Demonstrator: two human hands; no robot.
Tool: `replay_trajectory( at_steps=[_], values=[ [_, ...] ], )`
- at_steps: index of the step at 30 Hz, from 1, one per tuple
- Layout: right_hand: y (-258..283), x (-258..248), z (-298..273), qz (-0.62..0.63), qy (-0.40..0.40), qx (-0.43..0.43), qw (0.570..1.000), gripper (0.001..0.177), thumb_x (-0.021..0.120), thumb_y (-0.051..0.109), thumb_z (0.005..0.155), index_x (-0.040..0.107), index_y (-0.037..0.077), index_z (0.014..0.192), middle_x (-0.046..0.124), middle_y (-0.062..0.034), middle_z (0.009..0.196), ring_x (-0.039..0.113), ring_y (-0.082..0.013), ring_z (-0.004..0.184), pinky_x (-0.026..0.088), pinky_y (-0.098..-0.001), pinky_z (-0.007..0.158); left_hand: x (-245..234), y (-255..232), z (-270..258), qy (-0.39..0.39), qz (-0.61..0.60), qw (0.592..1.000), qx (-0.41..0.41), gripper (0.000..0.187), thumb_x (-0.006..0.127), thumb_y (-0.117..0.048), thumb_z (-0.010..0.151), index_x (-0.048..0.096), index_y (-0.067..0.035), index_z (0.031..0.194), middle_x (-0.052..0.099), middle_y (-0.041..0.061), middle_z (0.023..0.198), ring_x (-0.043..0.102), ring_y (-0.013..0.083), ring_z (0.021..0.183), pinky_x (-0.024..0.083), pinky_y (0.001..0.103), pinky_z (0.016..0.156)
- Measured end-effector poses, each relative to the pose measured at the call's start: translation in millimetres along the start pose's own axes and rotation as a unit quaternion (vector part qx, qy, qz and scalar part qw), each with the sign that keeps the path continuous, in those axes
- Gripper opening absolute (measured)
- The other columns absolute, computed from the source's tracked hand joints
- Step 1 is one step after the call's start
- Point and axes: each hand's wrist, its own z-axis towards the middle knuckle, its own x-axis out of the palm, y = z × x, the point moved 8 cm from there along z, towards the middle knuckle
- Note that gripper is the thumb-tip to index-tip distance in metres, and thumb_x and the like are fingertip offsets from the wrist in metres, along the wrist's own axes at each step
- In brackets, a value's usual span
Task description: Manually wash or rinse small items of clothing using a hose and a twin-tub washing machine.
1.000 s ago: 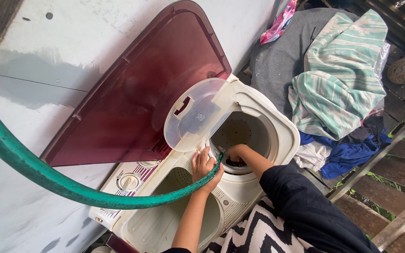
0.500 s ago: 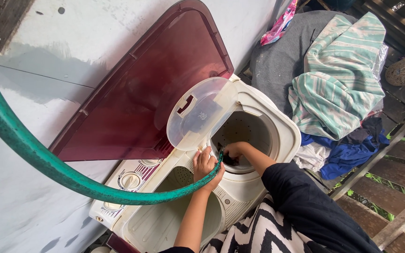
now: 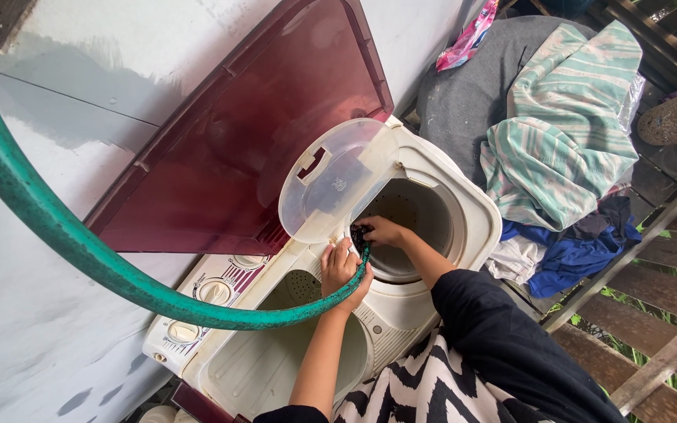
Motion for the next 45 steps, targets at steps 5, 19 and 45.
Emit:
replay_trajectory(
  at_steps=[5,19,45],
  values=[
    [-23.4,8.0,-19.1,-0.081,0.119,0.156,0.977,0.059,0.073,0.0,0.08,0.064,0.012,0.137,0.069,-0.0035,0.1,0.067,-0.016,0.083,0.06,-0.0333,0.069,1.3,1.1,-0.7,0.004,-0.005,1.0,0.0,0.021,0.073,-0.022,0.079,0.063,-0.004,0.08,0.058,0.018,0.135,0.057,0.0314,0.124,0.032,0.051,0.117],
    [28.9,4.0,-8.5,0.038,-0.034,-0.028,0.998,0.037,0.071,0.007,0.09,0.065,0.01,0.126,0.064,-0.0021,0.104,0.061,-0.014,0.093,0.056,-0.0309,0.074,-5.9,-3.5,1.9,-0.001,-0.017,1.0,-0.002,0.019,0.073,-0.019,0.079,0.061,-0.004,0.082,0.057,0.016,0.13,0.058,0.0302,0.124,0.033,0.052,0.117],
    [-23.0,-5.0,-2.4,0.028,0.067,0.106,0.992,0.056,0.069,0.009,0.093,0.06,0.021,0.146,0.061,-0.0025,0.136,0.061,-0.0134,0.114,0.059,-0.0308,0.09,-6.5,-4.1,2.5,0.002,-0.01,1.0,-0.016,0.02,0.074,-0.02,0.08,0.06,-0.005,0.082,0.058,0.015,0.127,0.058,0.0311,0.119,0.034,0.051,0.116]
  ],
)
